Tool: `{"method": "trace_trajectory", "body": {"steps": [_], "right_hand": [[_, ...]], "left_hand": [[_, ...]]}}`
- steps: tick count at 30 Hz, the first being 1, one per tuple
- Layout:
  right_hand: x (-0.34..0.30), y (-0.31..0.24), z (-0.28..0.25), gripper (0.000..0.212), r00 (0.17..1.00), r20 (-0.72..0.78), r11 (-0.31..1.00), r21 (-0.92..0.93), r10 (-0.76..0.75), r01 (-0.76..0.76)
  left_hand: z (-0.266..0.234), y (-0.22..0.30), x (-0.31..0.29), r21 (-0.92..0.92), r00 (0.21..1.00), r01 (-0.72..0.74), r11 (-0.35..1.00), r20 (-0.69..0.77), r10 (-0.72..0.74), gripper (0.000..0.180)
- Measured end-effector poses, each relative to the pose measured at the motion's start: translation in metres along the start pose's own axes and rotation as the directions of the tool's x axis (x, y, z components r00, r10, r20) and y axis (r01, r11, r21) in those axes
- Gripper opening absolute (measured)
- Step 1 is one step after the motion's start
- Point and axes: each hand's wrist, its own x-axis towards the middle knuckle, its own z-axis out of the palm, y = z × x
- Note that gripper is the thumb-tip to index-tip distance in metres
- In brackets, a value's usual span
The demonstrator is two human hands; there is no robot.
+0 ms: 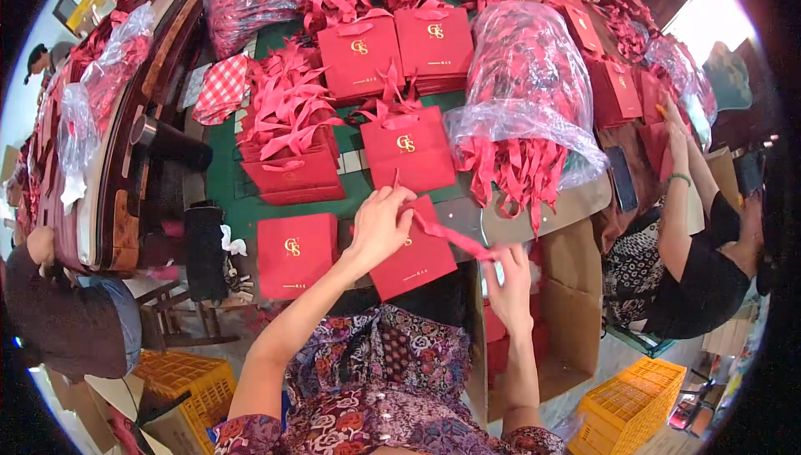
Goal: The person picks up a red gift bag and threads a red ribbon through the holes at the top, tying it into a bow before placing it on a stack and repeating the process.
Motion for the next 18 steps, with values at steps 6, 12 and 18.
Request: {"method": "trace_trajectory", "body": {"steps": [6,12,18], "right_hand": [[-0.03,-0.035,0.005,0.005,0.814,0.553,0.279,0.765,0.178,-0.581],[-0.021,-0.056,0.056,0.009,0.833,0.515,-0.185,0.855,0.202,-0.484],[-0.001,-0.078,0.085,0.01,0.899,0.347,0.014,0.931,0.266,-0.364]], "left_hand": [[0.011,-0.001,-0.002,0.097,0.999,-0.007,0.995,-0.05,0.012,0.025],[-0.011,0.026,-0.044,-0.223,0.994,0.016,0.975,-0.105,-0.04,0.025],[-0.014,0.014,-0.113,-0.716,0.836,0.541,0.442,0.513,-0.194,0.04]]}}
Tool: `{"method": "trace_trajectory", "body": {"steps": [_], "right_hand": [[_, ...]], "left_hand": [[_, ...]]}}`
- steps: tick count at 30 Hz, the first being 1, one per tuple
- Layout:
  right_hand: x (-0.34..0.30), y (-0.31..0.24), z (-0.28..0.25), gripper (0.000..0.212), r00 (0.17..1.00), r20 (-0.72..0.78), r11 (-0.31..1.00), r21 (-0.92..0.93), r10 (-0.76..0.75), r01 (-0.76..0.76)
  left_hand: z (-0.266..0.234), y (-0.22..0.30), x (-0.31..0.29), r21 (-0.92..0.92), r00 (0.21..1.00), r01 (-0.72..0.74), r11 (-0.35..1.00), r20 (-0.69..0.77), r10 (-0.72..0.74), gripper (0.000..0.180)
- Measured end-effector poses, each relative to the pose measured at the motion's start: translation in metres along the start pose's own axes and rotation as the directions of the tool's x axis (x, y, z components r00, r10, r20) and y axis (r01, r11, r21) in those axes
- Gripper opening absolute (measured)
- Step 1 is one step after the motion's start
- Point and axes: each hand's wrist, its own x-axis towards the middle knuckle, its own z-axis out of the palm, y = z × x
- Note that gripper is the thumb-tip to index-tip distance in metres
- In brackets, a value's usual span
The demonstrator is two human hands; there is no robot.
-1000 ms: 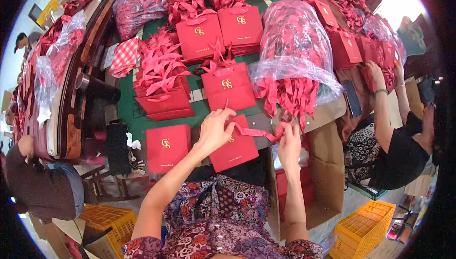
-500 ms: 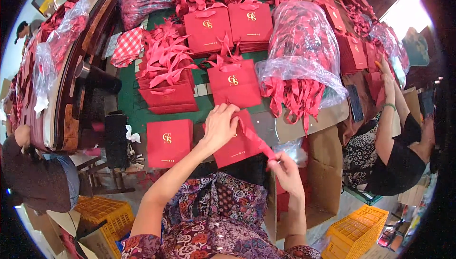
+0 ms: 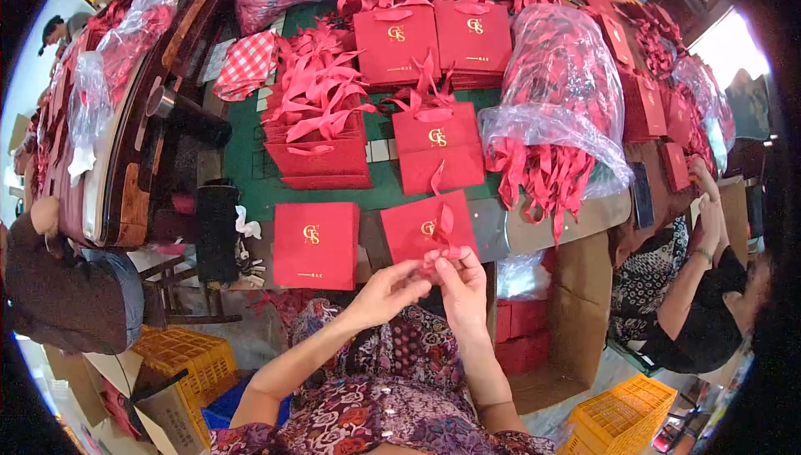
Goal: The person picks up a red gift bag and threads a red ribbon through the holes at the top, tying it into a bow before placing it on a stack and repeating the process.
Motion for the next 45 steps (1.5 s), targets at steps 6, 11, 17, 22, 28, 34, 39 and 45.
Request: {"method": "trace_trajectory", "body": {"steps": [6,11,17,22,28,34,39,45], "right_hand": [[-0.002,0.003,-0.001,0.009,1.0,-0.005,0.997,-0.082,-0.013,0.012],[-0.012,0.001,-0.006,0.025,0.959,-0.127,0.848,-0.506,-0.254,0.157],[0.0,-0.025,0.01,0.037,0.749,0.457,-0.003,-0.854,-0.479,0.52],[0.026,-0.01,0.005,0.023,0.798,0.475,0.052,-0.847,-0.37,0.529],[0.03,-0.004,0.005,0.016,0.826,0.417,0.151,-0.853,-0.38,0.5],[0.043,0.002,0.015,0.012,0.878,0.233,0.314,-0.87,-0.419,0.381],[0.057,0.021,0.011,0.015,0.841,0.286,0.091,-0.927,-0.46,0.364],[0.057,0.021,0.014,0.013,0.838,0.31,0.059,-0.926,-0.45,0.374]], "left_hand": [[-0.005,0.013,0.001,0.139,0.989,0.003,0.99,-0.147,0.018,0.03],[-0.009,0.026,0.002,0.583,0.949,-0.127,0.802,-0.164,0.27,0.027],[-0.012,0.032,0.01,0.777,0.898,-0.211,0.593,-0.084,0.431,0.028],[-0.013,0.035,0.014,0.774,0.912,-0.195,0.603,-0.083,0.402,0.027],[-0.027,0.044,0.021,0.797,0.903,-0.16,0.583,-0.12,0.412,0.042],[-0.044,0.051,0.044,0.929,0.854,-0.07,0.363,-0.133,0.502,0.047],[-0.04,0.044,0.051,0.96,0.863,-0.047,0.275,-0.1,0.496,0.045],[-0.04,0.038,0.051,0.96,0.844,-0.06,0.274,-0.098,0.528,0.043]]}}
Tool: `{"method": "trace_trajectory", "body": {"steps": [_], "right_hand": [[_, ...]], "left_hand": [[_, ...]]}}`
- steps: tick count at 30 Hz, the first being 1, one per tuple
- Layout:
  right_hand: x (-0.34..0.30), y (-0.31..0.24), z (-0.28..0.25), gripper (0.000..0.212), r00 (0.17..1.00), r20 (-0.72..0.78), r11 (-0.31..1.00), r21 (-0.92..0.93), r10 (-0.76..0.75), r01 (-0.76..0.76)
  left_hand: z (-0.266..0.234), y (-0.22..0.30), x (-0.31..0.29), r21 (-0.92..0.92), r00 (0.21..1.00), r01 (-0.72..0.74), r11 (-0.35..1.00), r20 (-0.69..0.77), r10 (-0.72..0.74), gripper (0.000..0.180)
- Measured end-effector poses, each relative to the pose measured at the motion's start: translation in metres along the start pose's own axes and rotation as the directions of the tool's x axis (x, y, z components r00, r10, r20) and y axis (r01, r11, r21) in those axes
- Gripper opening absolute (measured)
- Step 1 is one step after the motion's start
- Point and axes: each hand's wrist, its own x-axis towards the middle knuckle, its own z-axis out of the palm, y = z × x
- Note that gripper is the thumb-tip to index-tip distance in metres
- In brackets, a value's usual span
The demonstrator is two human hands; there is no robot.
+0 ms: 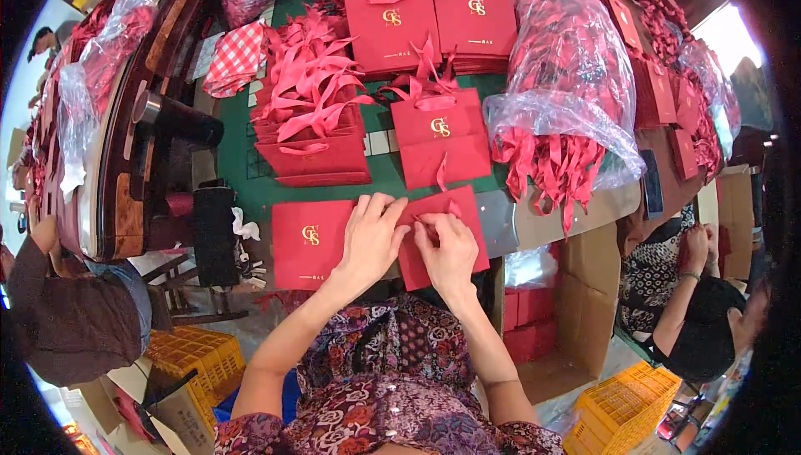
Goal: The person picks up a red gift bag and threads a red ribbon through the holes at the top, tying it into a bow before placing it on a stack and repeating the process.
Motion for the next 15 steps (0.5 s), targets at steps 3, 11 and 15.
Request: {"method": "trace_trajectory", "body": {"steps": [3,11,15], "right_hand": [[-0.001,0.002,0.0,0.013,0.999,0.003,0.999,0.022,0.04,-0.04],[0.0,-0.006,-0.006,0.016,0.991,0.041,0.987,0.101,0.124,-0.128],[0.001,-0.004,-0.005,0.016,0.997,0.034,0.991,0.113,0.065,-0.069]], "left_hand": [[0.002,0.001,-0.002,-0.023,1.0,-0.007,1.0,-0.013,0.007,0.042],[-0.004,0.008,-0.001,-0.044,0.998,-0.022,0.999,-0.059,0.019,0.032],[-0.005,0.01,0.0,-0.077,0.999,0.012,0.997,-0.045,-0.015,0.03]]}}
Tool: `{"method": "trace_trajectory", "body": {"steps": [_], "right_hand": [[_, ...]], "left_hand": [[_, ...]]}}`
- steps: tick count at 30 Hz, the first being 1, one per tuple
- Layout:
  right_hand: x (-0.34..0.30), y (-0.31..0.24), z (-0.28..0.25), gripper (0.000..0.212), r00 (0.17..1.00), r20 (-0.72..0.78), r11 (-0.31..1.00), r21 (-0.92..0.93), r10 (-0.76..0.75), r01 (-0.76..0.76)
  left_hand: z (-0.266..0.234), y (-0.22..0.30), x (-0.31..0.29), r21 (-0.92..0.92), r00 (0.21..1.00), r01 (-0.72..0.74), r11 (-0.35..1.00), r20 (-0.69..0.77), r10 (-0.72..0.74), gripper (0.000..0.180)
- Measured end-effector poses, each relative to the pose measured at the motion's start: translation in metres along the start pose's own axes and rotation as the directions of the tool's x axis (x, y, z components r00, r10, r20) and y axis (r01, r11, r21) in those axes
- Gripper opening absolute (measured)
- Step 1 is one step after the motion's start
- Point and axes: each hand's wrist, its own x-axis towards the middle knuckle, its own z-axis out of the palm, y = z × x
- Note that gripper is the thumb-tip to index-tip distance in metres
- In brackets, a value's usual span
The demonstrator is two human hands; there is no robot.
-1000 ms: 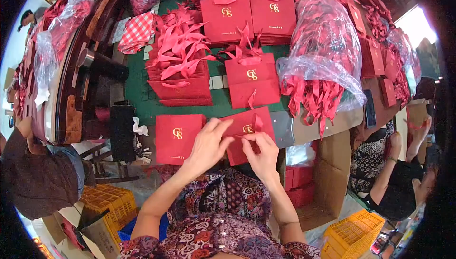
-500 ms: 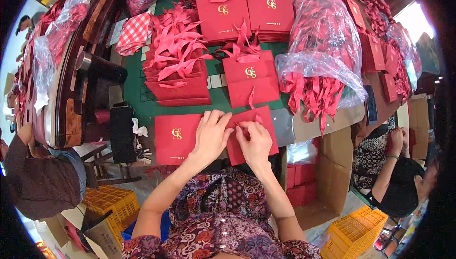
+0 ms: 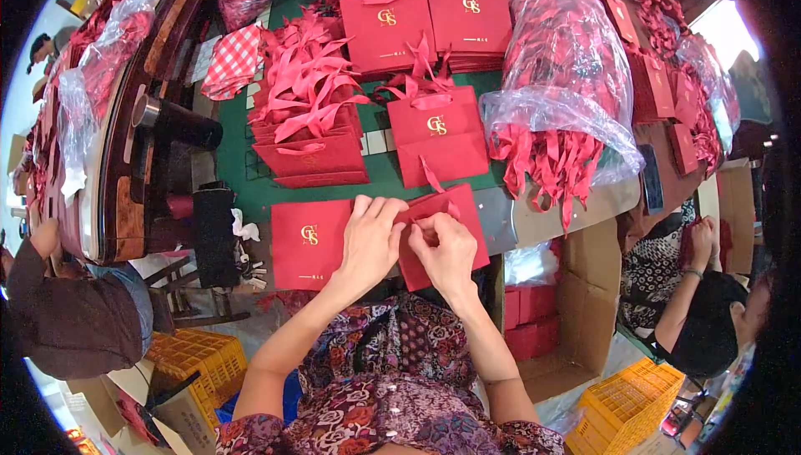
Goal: The person picks up a red gift bag and threads a red ribbon through the holes at the top, tying it into a bow before placing it on a stack and repeating the process.
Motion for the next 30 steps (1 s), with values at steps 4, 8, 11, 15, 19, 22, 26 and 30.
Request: {"method": "trace_trajectory", "body": {"steps": [4,8,11,15,19,22,26,30], "right_hand": [[0.0,0.0,0.001,0.015,1.0,-0.002,1.0,-0.008,-0.024,0.024],[0.0,-0.003,0.003,0.016,1.0,0.003,1.0,0.008,0.016,-0.016],[0.003,-0.004,0.003,0.016,0.996,-0.015,0.993,-0.081,-0.084,0.082],[0.003,-0.005,0.002,0.016,0.997,0.004,0.996,-0.06,-0.073,0.073],[0.001,-0.01,-0.006,0.015,0.996,0.042,0.993,-0.083,-0.075,0.078],[0.003,-0.012,-0.015,0.015,0.993,0.044,0.99,-0.081,-0.114,0.117],[0.011,-0.021,-0.039,0.022,0.981,0.119,0.982,-0.085,-0.155,0.166],[0.024,-0.017,-0.048,0.02,0.971,0.114,0.978,0.004,-0.208,0.209]], "left_hand": [[-0.001,0.0,0.002,-0.066,0.999,0.043,0.997,0.021,-0.042,0.026],[0.002,0.001,0.001,-0.074,0.999,0.038,0.997,-0.012,-0.039,0.023],[0.0,0.003,-0.001,-0.143,0.999,0.049,0.989,0.029,-0.045,0.02],[0.0,0.006,-0.002,-0.129,0.997,0.072,0.989,-0.008,-0.074,0.017],[-0.002,0.004,0.0,-0.132,0.999,0.045,0.99,-0.006,-0.046,0.012],[-0.004,0.007,0.001,-0.154,0.998,0.063,0.986,0.032,-0.059,0.015],[-0.002,-0.002,0.001,-0.224,0.99,0.137,0.965,0.06,-0.127,0.026],[0.0,-0.003,0.002,-0.198,0.991,0.135,0.971,0.013,-0.135,0.025]]}}
